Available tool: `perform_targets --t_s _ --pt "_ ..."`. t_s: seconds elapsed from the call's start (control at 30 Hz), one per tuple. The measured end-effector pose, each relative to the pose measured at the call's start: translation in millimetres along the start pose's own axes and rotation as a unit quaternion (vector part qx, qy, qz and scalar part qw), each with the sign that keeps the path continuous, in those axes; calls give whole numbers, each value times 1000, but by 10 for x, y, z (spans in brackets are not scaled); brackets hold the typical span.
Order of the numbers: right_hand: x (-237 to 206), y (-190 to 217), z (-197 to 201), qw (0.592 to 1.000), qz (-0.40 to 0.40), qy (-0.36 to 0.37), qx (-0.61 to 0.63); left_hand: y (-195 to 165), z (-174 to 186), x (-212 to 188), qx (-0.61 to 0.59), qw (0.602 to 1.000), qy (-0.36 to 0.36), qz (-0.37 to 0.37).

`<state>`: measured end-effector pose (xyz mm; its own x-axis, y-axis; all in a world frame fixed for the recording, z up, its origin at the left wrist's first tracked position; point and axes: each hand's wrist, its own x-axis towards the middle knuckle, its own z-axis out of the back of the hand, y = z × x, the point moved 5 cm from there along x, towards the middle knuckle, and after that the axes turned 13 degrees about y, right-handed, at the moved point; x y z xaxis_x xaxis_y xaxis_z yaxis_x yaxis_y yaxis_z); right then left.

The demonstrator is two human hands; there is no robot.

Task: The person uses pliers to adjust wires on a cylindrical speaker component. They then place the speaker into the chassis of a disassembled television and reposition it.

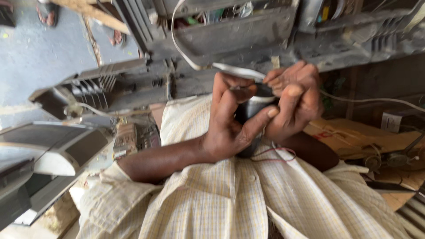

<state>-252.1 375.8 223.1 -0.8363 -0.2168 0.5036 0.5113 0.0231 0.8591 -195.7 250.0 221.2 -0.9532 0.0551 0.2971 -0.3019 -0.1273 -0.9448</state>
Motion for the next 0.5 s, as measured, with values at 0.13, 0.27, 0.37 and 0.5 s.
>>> perform_targets --t_s 0.13,0.27,0.37,0.5 --pt "-53 -14 4 1000 4 14 -20 -10 -11 -30 25 999 -7 -19" --pt "-123 -98 17 1000 -12 -23 13 -3 -23 -6 29 1000 8 -4" --pt "-164 -147 39 997 -17 -56 58 5 -39 31 5 999 35 -15" --pt "-162 -171 32 997 -54 -16 59 43 -17 27 -44 997 57 29"
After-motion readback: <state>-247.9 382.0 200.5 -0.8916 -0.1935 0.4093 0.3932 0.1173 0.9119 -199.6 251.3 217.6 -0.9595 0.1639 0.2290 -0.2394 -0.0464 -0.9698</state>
